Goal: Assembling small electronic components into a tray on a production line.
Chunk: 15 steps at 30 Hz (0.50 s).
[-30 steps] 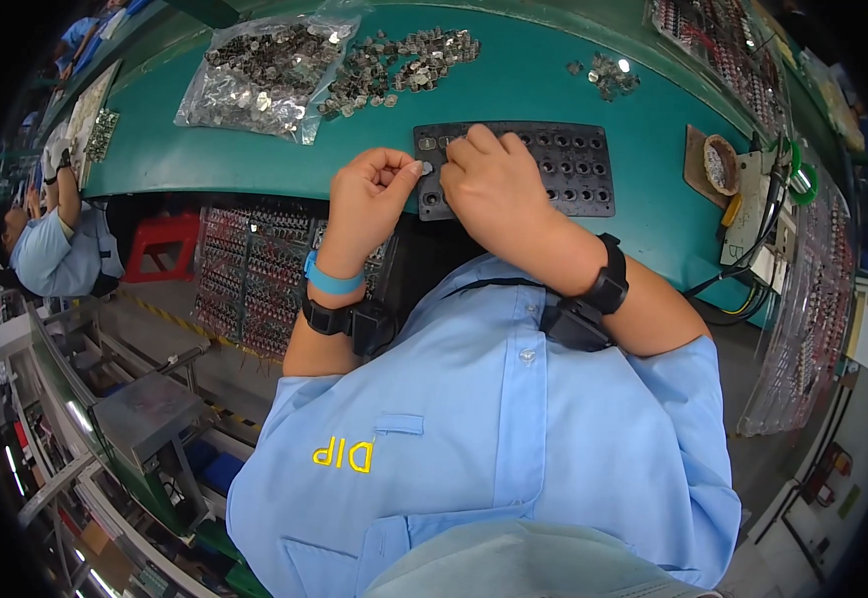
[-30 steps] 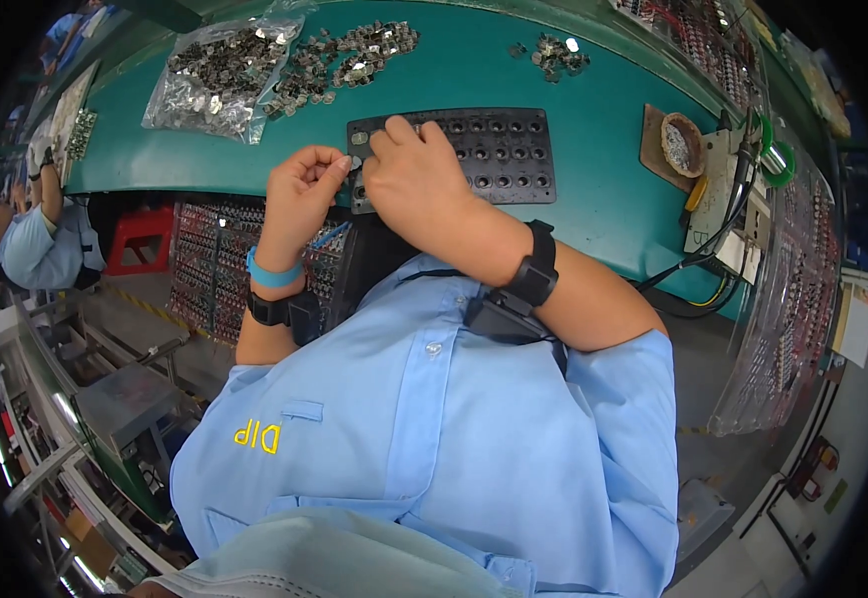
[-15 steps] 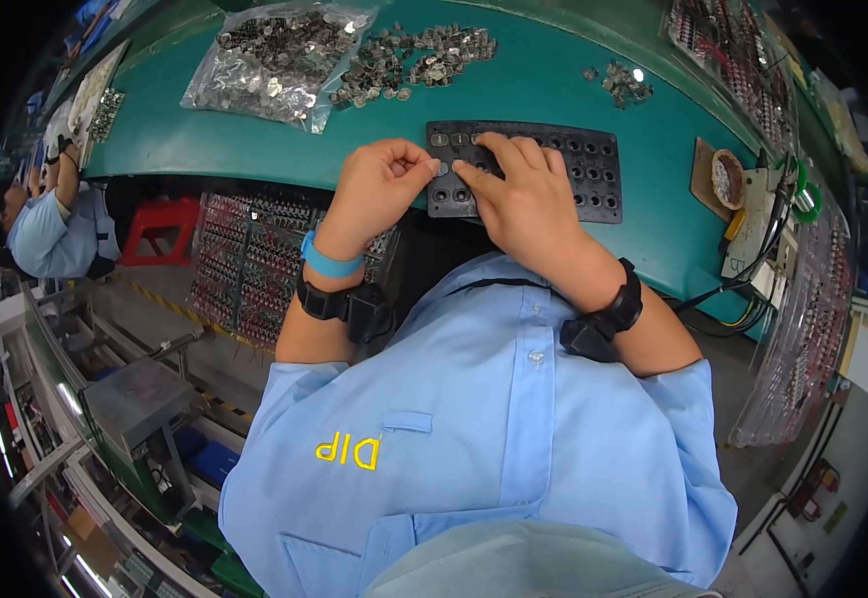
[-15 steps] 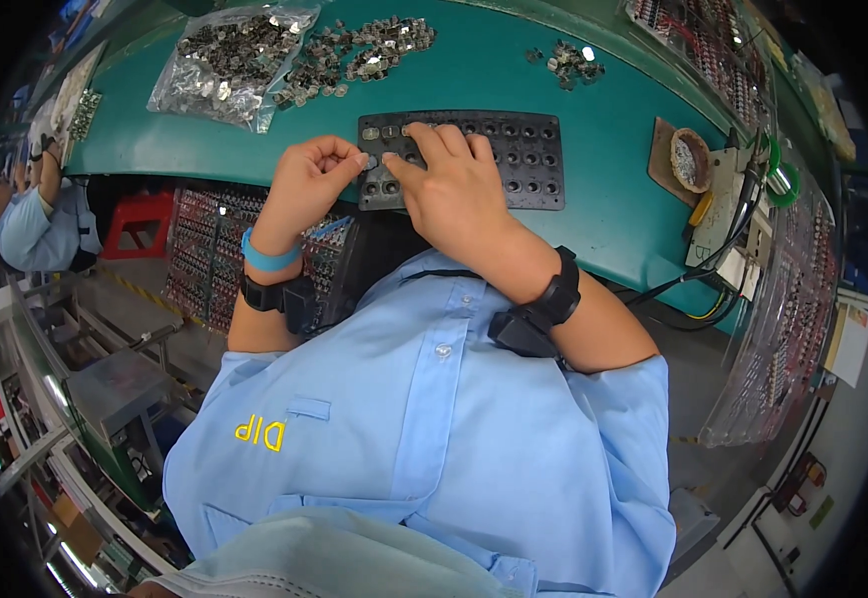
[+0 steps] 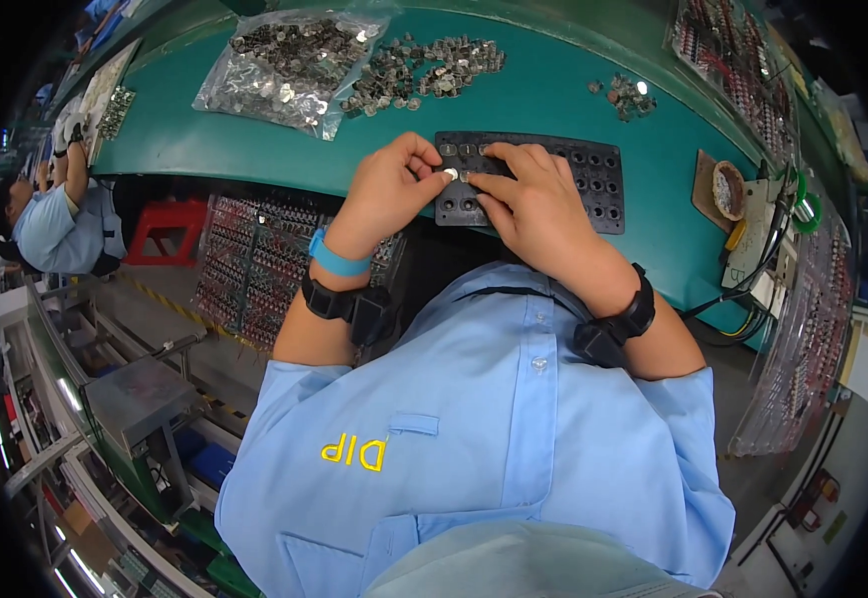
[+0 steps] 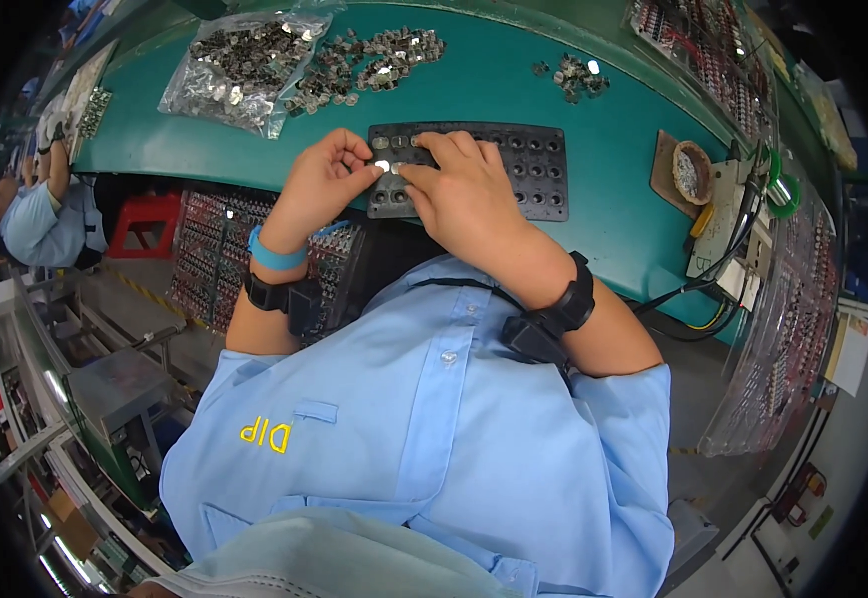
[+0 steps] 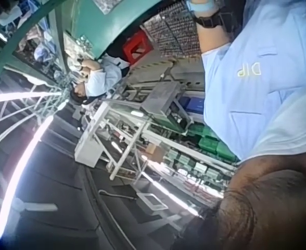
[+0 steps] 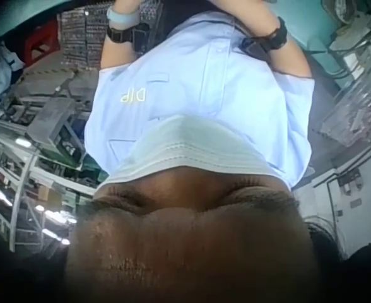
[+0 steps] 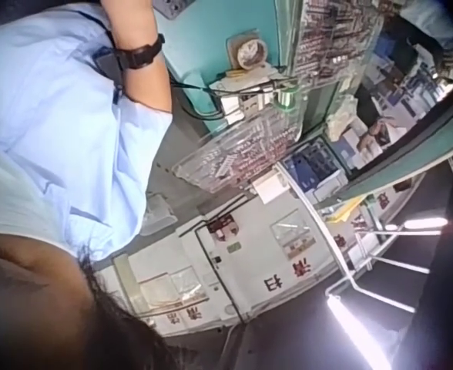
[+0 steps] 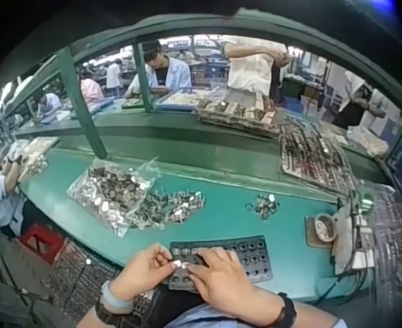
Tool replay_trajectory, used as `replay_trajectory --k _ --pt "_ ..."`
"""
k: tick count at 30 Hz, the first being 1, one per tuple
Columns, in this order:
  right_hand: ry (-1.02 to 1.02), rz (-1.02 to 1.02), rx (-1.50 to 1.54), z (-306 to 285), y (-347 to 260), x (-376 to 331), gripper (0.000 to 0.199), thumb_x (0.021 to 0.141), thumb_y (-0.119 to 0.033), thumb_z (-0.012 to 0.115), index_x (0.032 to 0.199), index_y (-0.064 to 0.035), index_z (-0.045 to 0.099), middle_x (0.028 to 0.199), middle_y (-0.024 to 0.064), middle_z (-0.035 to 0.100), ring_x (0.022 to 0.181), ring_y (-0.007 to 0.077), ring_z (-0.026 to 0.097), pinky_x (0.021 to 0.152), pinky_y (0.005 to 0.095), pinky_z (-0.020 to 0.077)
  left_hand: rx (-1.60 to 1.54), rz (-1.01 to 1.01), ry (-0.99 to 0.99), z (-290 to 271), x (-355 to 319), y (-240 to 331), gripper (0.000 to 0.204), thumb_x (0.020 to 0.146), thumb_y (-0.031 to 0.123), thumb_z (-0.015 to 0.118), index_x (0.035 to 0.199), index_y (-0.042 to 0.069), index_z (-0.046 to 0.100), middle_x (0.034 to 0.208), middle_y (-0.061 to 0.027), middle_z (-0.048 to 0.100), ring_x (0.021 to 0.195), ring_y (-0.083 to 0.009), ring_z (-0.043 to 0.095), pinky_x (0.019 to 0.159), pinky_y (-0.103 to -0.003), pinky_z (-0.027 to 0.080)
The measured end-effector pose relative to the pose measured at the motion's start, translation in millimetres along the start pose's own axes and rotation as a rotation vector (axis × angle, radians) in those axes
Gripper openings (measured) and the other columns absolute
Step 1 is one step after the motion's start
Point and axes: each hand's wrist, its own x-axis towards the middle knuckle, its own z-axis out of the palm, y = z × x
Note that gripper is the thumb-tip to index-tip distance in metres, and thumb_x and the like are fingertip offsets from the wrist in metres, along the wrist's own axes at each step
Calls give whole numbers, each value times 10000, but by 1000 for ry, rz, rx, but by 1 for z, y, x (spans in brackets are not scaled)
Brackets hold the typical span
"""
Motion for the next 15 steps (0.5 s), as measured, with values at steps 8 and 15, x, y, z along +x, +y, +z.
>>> replay_trajectory --k 8,15 --pt "39 -138 -163 4 -2 15 305 805 -104 683 1106 -108 729 1287 145 587 1188 310 528 960 417 395 -147 -102 -3 -5 -1 -1 196 829 123 765 967 22 670 783 -21 667 587 -47 561 543 -228 472" --pt "22 -178 -296 14 -14 9 283 797 -98 671 1073 -86 736 1303 146 579 1212 301 513 993 434 377 -86 -112 -67 -9 3 5 198 891 123 725 1043 41 629 841 26 625 598 -4 528 517 -159 427"
